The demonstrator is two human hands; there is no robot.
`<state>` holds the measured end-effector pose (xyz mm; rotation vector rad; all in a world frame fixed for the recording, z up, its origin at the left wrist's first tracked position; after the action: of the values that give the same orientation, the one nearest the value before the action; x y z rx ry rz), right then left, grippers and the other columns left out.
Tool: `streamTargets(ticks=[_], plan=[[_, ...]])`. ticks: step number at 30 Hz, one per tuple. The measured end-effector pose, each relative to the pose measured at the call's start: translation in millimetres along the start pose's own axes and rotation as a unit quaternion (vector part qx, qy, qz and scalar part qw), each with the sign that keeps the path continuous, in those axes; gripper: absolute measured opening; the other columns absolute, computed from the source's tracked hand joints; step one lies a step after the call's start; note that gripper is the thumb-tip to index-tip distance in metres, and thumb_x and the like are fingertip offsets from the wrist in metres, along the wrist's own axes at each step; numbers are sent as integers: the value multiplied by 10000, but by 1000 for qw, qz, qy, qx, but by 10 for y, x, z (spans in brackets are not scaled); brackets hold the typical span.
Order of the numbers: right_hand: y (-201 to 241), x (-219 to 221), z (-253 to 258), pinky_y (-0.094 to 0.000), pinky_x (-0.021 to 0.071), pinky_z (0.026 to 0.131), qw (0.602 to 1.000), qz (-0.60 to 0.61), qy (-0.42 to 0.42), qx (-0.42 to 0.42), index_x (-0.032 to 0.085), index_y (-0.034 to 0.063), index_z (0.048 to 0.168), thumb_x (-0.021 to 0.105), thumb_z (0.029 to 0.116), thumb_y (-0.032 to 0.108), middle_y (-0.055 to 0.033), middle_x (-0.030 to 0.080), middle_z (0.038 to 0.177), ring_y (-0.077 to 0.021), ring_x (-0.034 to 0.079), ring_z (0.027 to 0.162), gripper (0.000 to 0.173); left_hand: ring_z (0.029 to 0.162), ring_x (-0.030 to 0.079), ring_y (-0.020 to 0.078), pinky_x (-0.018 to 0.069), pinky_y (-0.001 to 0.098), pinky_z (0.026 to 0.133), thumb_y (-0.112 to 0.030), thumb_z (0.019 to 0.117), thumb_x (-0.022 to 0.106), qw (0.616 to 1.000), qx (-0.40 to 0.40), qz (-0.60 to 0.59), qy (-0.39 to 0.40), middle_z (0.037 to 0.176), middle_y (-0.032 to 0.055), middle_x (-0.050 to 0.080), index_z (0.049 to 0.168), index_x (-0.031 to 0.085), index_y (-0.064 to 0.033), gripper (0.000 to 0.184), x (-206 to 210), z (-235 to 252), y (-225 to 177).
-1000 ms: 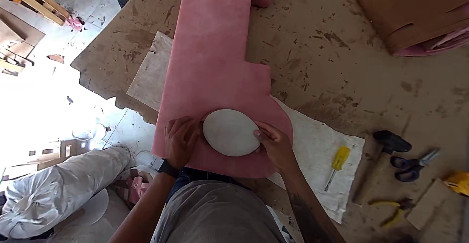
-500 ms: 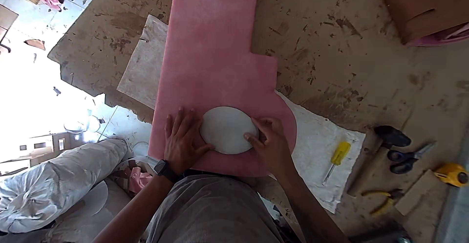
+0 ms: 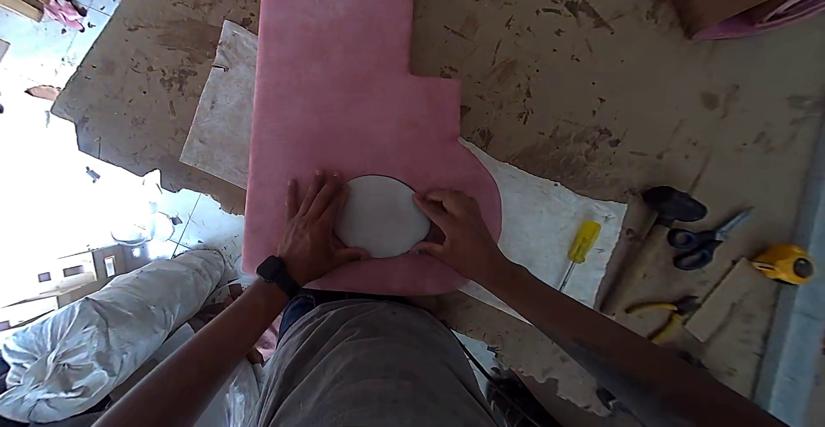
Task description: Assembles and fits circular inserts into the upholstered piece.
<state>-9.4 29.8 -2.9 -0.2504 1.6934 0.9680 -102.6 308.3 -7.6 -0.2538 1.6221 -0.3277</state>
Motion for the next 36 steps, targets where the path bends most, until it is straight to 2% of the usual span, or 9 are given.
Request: streamTargets(ticks=[3, 5, 19, 23, 27, 30, 32, 34, 36], plan=[[-97, -8, -18, -569, 273, 1212, 998, -34, -37, 40, 563, 273, 1476, 663, 656, 899, -8, 387, 1620, -281, 239, 1542, 1036, 1600, 83, 276, 14, 678, 1261, -997, 572, 586, 999, 30, 19, 12, 1711, 13, 234, 1589, 403, -159, 1331, -18, 104, -3], [-148, 31, -8, -612, 133, 1272, 998, -30, -38, 48, 539, 248, 1504, 652, 642, 918, -34, 285, 1685, -308, 126, 1585, 1098, 1599, 93, 273, 28, 670, 1264, -1000, 564, 586, 998, 50, 23, 23, 1711, 18, 231, 1579, 419, -137, 1342, -20, 172, -1], [-136, 33, 59, -562, 63, 1292, 991, 34, -6, 128, 511, 264, 1492, 879, 552, 729, 14, 302, 1671, -230, 109, 1589, 1112, 1587, 107, 359, 22, 760, 1208, -988, 549, 602, 994, 96, 24, 41, 1704, 61, 245, 1577, 431, -212, 1300, 167, 383, -242], [-116, -13, 41, -564, 128, 1290, 990, 54, -52, 121, 579, 259, 1432, 930, 524, 635, 4, 364, 1639, -234, 189, 1570, 1043, 1582, 171, 307, 53, 723, 1231, -963, 634, 576, 990, 125, 23, 52, 1687, 15, 297, 1590, 407, -246, 1206, 286, 546, -723], [-233, -241, -127, -506, 185, 1291, 986, 141, -65, 67, 620, 210, 1417, 822, 777, 579, -5, 406, 1620, -208, 234, 1558, 766, 1577, 196, 306, 74, 697, 1243, -949, 636, 595, 991, 125, 39, 25, 1674, 8, 328, 1577, 433, -237, 1191, 339, 490, -742], [-834, -772, -725, -393, 573, 1006, 915, 251, -227, 221, 667, 115, 1309, 735, 931, 333, -40, 614, 1392, -161, 599, 1267, 442, 1579, 195, 276, 70, 677, 1255, -941, 609, 633, 991, 119, 48, 23, 1672, -26, 332, 1576, 434, -258, 1200, 308, 501, -710], [-1425, -1146, -1434, -477, 601, 831, 873, 136, -249, 398, 655, 89, 1262, 639, 993, 465, -121, 661, 1228, -252, 676, 1041, 462, 1582, 181, 272, 64, 672, 1259, -933, 611, 641, 991, 123, 47, 24, 1677, -25, 319, 1580, 429, -252, 1203, 334, 494, -739], [-1952, -1205, -1992, -691, 513, 854, 851, 69, -173, 492, 574, 50, 1356, 595, 979, 581, -252, 616, 1260, -458, 629, 1073, 652, 1585, 172, 266, 55, 668, 1260, -930, 620, 636, 991, 125, 53, 18, 1679, -32, 314, 1578, 431, -251, 1193, 335, 504, -730], [-2226, -1025, -2228, -763, 487, 843, 849, 35, -103, 518, 543, 46, 1391, 656, 909, 654, -292, 626, 1248, -527, 632, 1064, 784, 1586, 170, 255, 55, 660, 1263, -937, 617, 626, 990, 127, 61, 20, 1677, -43, 318, 1580, 426, -262, 1193, 330, 501, -722]])
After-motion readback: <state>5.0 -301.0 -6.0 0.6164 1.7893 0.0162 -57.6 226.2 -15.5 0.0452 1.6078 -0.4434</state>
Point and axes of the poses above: each hand's wrist, its own z-axis towards the middle knuckle, its own x-axis out of the palm, y = z × x, the point moved 4 cm from there along z, towards the middle knuckle
